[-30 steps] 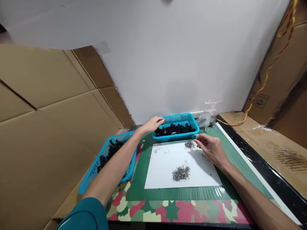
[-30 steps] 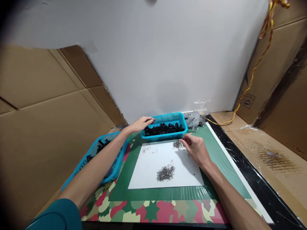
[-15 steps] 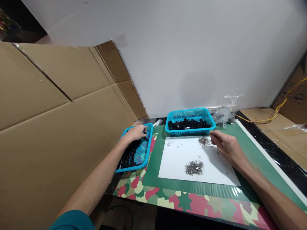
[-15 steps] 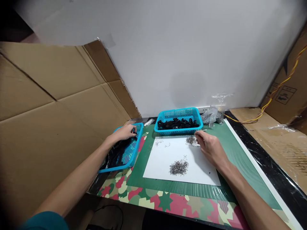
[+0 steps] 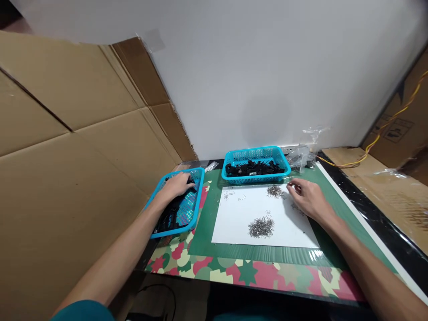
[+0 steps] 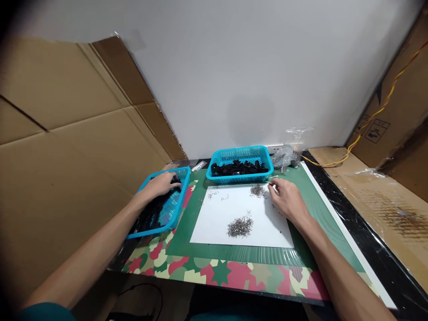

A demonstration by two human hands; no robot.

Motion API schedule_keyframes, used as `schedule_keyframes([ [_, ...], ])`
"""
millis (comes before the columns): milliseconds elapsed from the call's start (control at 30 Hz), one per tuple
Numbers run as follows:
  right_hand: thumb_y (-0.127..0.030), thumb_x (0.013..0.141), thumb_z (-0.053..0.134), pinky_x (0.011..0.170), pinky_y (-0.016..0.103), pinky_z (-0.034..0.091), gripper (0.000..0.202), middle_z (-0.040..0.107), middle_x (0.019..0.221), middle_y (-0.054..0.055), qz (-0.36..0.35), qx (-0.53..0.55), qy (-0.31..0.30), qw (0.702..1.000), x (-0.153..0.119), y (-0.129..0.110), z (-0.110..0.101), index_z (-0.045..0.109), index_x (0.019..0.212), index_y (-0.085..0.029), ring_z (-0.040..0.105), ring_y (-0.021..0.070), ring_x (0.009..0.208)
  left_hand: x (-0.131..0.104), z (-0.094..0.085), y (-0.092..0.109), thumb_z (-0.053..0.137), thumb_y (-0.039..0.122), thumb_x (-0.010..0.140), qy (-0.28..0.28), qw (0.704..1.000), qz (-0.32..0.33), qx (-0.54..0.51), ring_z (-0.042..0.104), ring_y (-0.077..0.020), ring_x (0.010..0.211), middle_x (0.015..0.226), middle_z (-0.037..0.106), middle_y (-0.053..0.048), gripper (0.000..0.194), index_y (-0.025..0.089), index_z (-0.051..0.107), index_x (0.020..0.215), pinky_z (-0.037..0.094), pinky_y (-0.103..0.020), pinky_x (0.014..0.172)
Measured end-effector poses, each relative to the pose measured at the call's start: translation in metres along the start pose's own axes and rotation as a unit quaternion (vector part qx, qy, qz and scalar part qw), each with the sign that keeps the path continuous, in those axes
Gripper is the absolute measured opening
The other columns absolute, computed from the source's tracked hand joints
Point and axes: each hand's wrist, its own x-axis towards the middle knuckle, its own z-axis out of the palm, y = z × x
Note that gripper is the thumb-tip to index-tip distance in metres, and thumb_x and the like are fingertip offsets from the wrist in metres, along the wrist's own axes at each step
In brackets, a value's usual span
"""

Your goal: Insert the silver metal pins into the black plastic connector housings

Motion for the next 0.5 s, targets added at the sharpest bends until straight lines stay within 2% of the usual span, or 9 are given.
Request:
schedule_keyframes([
  [167, -0.037, 0.090, 0.066, 0.060, 0.029, 0.040, 0.021, 0.068, 0.070, 0.003, -0.072, 0.053, -0.123, 0.988, -0.005, -0.016, 0.002, 0.078, 0.083, -0.021, 0.060, 0.0194, 0.064, -0.006, 0.000, -0.001, 0.057, 0.040, 0.095, 0.010, 1.000, -0.013, 0.008, 0.071, -0.0326, 0.102, 0.113, 0.076, -0.016, 0.027, 0.018, 0.072, 0.101, 0.050, -0.034, 0.082],
  [267, -0.031, 0.091, 0.068, 0.061, 0.029, 0.042, 0.018, 0.068, 0.070, 0.003, -0.101, 0.080, -0.187, 0.974, -0.009, -0.029, 0.003, 0.081, 0.083, -0.021, 0.061, 0.0188, 0.064, -0.010, 0.000, -0.002, 0.056, 0.038, 0.095, 0.015, 1.000, -0.018, 0.004, 0.071, -0.0311, 0.098, 0.105, 0.078, -0.015, 0.025, 0.019, 0.072, 0.095, 0.049, -0.033, 0.080],
  [367, -0.022, 0.089, 0.071, 0.063, 0.030, 0.043, 0.012, 0.070, 0.073, 0.003, -0.098, 0.082, -0.204, 0.971, -0.013, -0.034, 0.009, 0.082, 0.084, -0.022, 0.063, 0.0187, 0.066, -0.014, -0.001, -0.004, 0.057, 0.039, 0.095, 0.028, 0.999, -0.019, -0.006, 0.071, -0.0304, 0.096, 0.101, 0.078, -0.012, 0.024, 0.021, 0.071, 0.092, 0.049, -0.033, 0.078],
  [500, -0.017, 0.085, 0.072, 0.062, 0.029, 0.043, 0.010, 0.072, 0.076, 0.003, -0.082, 0.086, -0.207, 0.971, -0.014, -0.029, 0.018, 0.080, 0.081, -0.022, 0.063, 0.0181, 0.065, -0.021, -0.006, -0.003, 0.055, 0.039, 0.098, 0.060, 0.998, -0.025, -0.022, 0.071, -0.0317, 0.102, 0.107, 0.078, -0.012, 0.024, 0.021, 0.070, 0.102, 0.049, -0.034, 0.080],
])
